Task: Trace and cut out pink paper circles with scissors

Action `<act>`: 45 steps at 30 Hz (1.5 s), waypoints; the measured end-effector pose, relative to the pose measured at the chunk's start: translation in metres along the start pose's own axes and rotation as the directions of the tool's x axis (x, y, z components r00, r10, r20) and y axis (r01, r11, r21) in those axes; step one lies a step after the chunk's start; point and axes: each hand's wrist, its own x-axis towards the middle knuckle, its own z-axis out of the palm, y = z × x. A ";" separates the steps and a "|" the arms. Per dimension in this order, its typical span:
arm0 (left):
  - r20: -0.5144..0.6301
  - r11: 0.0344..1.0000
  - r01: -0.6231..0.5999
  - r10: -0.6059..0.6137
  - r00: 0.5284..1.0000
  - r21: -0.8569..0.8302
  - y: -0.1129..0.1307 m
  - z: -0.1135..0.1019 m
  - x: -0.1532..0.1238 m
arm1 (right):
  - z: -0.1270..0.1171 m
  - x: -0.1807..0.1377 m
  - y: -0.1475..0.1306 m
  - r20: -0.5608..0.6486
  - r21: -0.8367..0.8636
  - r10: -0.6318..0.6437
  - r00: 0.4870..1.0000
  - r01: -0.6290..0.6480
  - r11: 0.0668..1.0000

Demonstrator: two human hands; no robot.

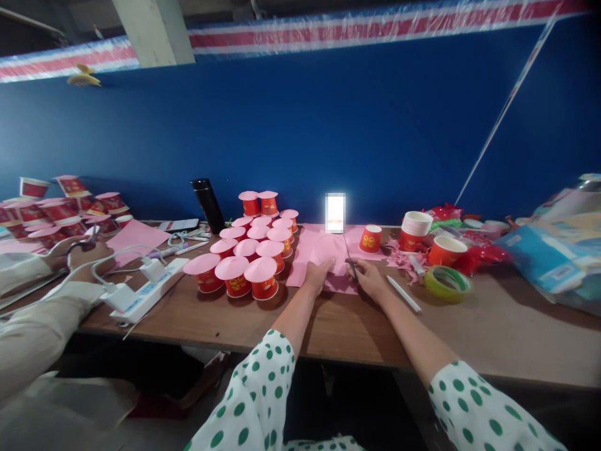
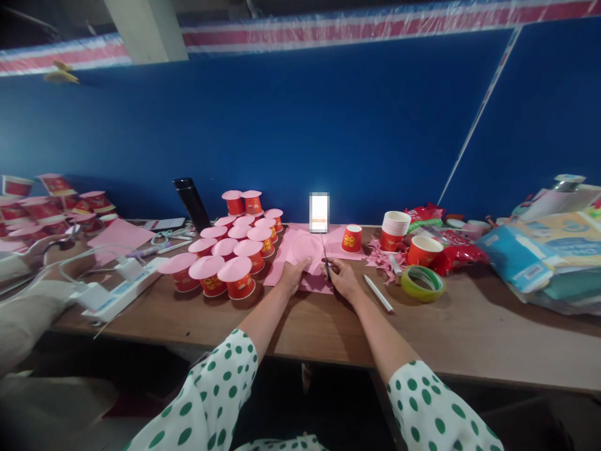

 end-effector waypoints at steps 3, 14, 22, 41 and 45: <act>-0.009 1.000 0.001 -0.001 1.000 -0.005 -0.001 0.000 0.001 | 0.000 -0.001 -0.002 -0.004 -0.010 0.010 1.000 -0.010 1.000; -0.011 1.000 0.015 -0.015 1.000 -0.004 0.000 0.000 0.000 | 0.000 -0.001 -0.001 -0.011 -0.053 -0.019 1.000 0.018 0.998; 0.000 1.000 0.017 -0.017 1.000 -0.012 0.003 0.001 -0.001 | -0.001 -0.001 -0.001 -0.007 -0.067 -0.031 0.999 0.030 0.997; 0.024 0.999 -0.010 0.009 1.000 0.036 0.002 -0.001 -0.002 | 0.000 0.000 0.003 0.005 0.015 0.003 1.000 -0.003 1.000; 0.013 1.000 0.003 -0.003 1.000 0.022 0.003 -0.001 -0.002 | -0.001 0.000 0.002 0.009 0.002 0.000 1.000 0.000 1.000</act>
